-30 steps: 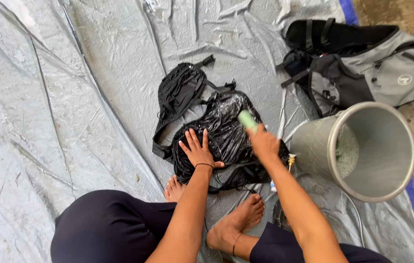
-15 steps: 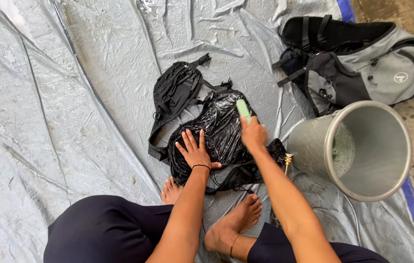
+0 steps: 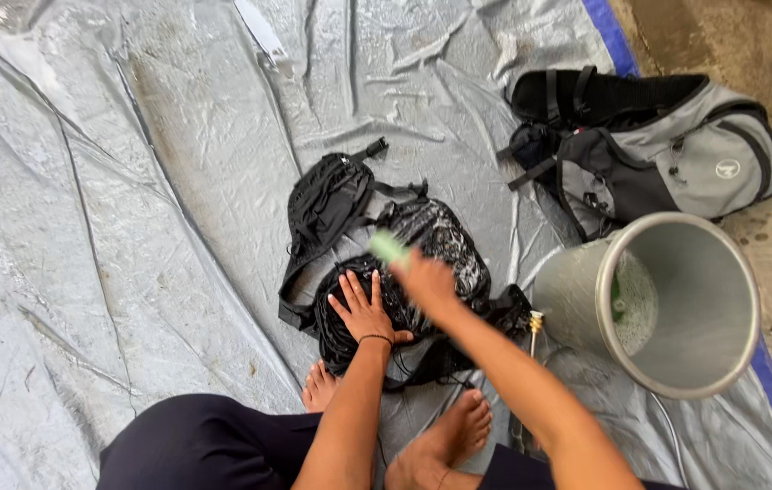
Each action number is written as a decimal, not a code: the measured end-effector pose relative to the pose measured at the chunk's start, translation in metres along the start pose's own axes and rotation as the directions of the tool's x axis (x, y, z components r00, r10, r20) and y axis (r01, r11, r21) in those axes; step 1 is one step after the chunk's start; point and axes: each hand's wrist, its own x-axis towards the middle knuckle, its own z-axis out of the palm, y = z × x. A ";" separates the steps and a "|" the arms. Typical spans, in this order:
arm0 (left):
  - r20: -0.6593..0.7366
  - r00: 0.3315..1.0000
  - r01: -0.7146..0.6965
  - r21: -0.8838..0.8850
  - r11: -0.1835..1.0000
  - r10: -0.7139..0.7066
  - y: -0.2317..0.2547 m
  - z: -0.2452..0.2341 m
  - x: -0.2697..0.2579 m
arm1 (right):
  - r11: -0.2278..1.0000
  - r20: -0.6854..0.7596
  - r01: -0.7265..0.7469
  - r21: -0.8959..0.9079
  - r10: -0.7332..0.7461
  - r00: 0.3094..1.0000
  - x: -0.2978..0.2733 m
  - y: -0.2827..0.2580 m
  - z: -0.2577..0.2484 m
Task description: The person washes a black backpack by hand on a plastic tarp, using a brush dipped in a bucket of soapy water to scrub the mesh and fabric surfaces.
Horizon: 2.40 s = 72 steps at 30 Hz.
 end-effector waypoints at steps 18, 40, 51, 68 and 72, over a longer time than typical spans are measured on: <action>0.092 0.995 -0.020 -0.051 0.998 0.024 -0.008 -0.041 -0.028 | 0.988 0.098 0.020 -0.152 -0.005 0.995 0.012 0.017 0.006; 0.158 0.987 0.023 -0.004 1.000 -0.022 0.002 -0.004 0.004 | 0.973 0.445 0.065 0.222 -0.161 0.881 0.022 -0.018 -0.042; 0.071 0.997 0.000 -0.052 0.999 0.004 0.001 -0.013 -0.009 | 0.973 0.311 -0.223 0.056 0.196 0.930 0.012 0.028 -0.006; 0.039 0.999 -0.035 -0.062 0.997 0.038 -0.001 -0.015 0.000 | 0.883 0.220 -0.462 0.088 0.435 0.873 0.074 0.050 0.004; 0.086 0.996 -0.030 -0.059 0.998 0.035 -0.001 0.000 0.009 | 0.986 0.342 -0.155 0.061 0.125 0.931 0.048 0.015 -0.025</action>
